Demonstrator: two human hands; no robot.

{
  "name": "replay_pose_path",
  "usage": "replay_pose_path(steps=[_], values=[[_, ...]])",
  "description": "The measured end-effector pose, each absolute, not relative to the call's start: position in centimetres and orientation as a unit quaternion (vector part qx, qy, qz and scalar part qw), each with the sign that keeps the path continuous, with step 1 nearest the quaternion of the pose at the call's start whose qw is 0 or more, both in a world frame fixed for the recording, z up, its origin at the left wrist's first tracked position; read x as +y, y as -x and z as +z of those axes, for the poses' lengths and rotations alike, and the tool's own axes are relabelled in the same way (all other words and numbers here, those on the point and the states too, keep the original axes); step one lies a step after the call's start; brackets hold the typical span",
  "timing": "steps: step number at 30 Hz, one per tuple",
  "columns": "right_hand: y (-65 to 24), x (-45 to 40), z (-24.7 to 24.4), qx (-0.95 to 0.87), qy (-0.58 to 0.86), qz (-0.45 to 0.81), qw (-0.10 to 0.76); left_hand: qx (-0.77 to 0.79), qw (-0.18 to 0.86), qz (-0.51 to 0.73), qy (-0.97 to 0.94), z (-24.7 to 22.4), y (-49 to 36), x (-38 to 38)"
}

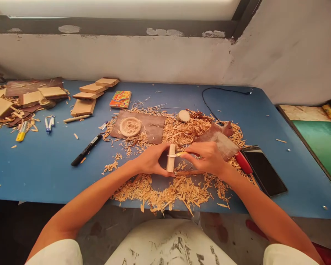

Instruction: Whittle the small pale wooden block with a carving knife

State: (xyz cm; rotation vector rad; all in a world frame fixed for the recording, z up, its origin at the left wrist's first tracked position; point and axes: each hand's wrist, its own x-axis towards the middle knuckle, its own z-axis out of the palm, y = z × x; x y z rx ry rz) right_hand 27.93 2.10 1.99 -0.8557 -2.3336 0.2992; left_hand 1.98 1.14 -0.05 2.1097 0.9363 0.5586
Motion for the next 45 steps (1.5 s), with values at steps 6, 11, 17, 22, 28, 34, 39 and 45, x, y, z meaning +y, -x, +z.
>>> replay_pose_path(steps=[6, 11, 17, 22, 28, 34, 39, 45], values=[[-28.1, 2.3, 2.2, -0.890, 0.310, 0.113, 0.314, 0.365, 0.377, 0.223, -0.821, 0.0, -2.0, 1.1], [-28.4, 2.7, 2.3, -0.894, 0.306, 0.100, 0.310, 0.373, 0.371, 0.212, -0.823, 0.2, -2.1, 1.1], [-28.8, 3.2, 2.2, -0.898, 0.296, 0.085, 0.315, 0.372, 0.381, 0.201, -0.822, 0.4, -2.1, 1.3], [-29.9, 4.2, 2.2, -0.895, 0.312, 0.045, 0.316, 0.373, 0.384, 0.205, -0.820, 0.5, -2.0, 1.5], [-32.2, 6.5, 1.4, -0.844, 0.408, -0.038, 0.347, 0.370, 0.365, 0.197, -0.831, 0.4, -1.9, 1.5], [-30.0, 4.3, 1.8, -0.878, 0.325, 0.062, 0.347, 0.369, 0.367, 0.203, -0.830, 0.2, -1.9, 1.5], [-28.0, 2.4, 1.8, -0.898, 0.278, 0.096, 0.328, 0.364, 0.377, 0.208, -0.826, 0.3, -1.9, 1.5], [-28.1, 2.8, 1.1, -0.896, 0.291, 0.099, 0.320, 0.366, 0.373, 0.206, -0.827, 0.3, -1.9, 1.5]])
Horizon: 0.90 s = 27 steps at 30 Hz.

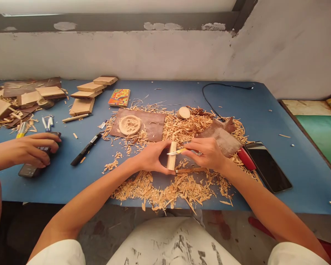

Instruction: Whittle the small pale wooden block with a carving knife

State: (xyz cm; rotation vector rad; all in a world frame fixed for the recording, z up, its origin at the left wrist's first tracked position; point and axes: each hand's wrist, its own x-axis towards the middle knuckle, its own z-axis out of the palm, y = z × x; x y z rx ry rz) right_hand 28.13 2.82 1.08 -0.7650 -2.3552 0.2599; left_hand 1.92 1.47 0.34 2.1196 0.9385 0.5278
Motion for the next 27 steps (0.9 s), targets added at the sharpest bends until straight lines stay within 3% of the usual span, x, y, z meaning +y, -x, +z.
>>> replay_pose_path(steps=[8, 14, 19, 23, 27], values=[[-28.1, 2.4, 1.9, -0.894, 0.320, 0.046, 0.312, 0.365, 0.365, 0.212, -0.830, -0.1, -1.9, 1.4], [-30.2, 4.9, 1.1, -0.860, 0.418, -0.017, 0.293, 0.365, 0.358, 0.201, -0.836, 0.0, -1.8, 1.3], [-30.3, 4.4, 2.9, -0.810, 0.434, 0.076, 0.387, 0.376, 0.362, 0.195, -0.831, -0.1, -1.8, 1.4], [-28.3, 2.4, 3.3, -0.852, 0.336, 0.199, 0.350, 0.369, 0.371, 0.200, -0.828, -0.1, -1.8, 1.4], [-27.1, 2.0, 2.0, -0.860, 0.317, 0.215, 0.337, 0.368, 0.371, 0.204, -0.828, -0.1, -1.9, 1.4]])
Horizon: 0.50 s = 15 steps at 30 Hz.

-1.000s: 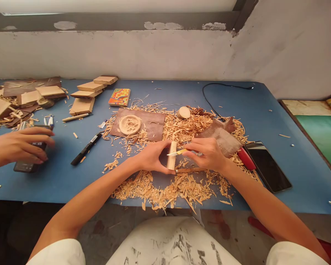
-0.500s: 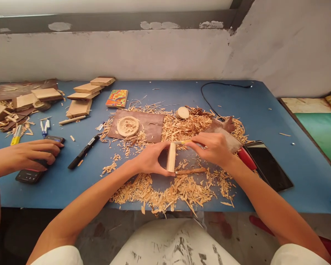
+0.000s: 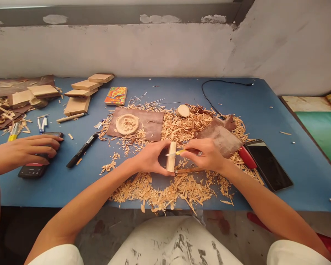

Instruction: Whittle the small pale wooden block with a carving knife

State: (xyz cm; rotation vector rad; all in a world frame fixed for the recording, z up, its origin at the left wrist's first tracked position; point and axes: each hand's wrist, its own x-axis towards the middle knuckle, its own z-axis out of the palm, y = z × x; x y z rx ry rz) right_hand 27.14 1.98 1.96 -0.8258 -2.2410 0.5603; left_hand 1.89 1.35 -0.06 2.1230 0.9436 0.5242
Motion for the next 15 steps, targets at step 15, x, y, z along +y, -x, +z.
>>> replay_pose_path(steps=[15], values=[[-28.1, 3.1, 1.1, -0.870, 0.330, 0.200, 0.307, 0.365, 0.369, 0.206, -0.829, 0.1, -1.9, 1.3]])
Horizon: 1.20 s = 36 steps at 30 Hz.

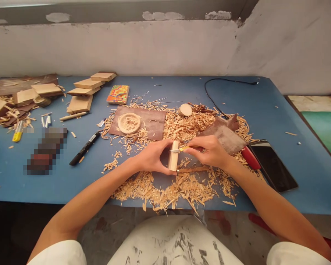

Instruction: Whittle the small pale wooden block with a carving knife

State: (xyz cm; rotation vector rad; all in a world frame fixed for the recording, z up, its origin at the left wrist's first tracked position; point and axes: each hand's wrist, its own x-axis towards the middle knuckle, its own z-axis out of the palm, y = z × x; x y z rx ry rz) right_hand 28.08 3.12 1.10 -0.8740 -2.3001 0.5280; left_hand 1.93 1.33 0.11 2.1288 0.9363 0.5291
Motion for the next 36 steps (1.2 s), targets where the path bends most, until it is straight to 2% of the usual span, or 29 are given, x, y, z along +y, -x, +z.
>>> replay_pose_path(steps=[12, 15, 18, 25, 31, 36], values=[[-28.7, 3.9, 0.9, -0.883, 0.330, 0.133, 0.305, 0.364, 0.368, 0.213, -0.829, -0.2, -1.8, 1.3], [-30.4, 5.4, 1.0, -0.854, 0.410, 0.066, 0.313, 0.354, 0.357, 0.205, -0.840, -0.2, -1.7, 1.4], [-31.9, 6.5, 1.4, -0.797, 0.485, 0.014, 0.360, 0.353, 0.350, 0.199, -0.845, -0.4, -1.7, 1.4], [-29.2, 4.5, 1.1, -0.865, 0.351, 0.088, 0.347, 0.359, 0.364, 0.209, -0.834, -0.4, -1.8, 1.5], [-27.8, 2.9, 1.3, -0.881, 0.269, 0.120, 0.371, 0.351, 0.374, 0.211, -0.832, -0.2, -1.8, 1.5], [-27.5, 2.4, 1.5, -0.896, 0.268, 0.171, 0.312, 0.347, 0.381, 0.212, -0.830, -0.2, -1.9, 1.5]])
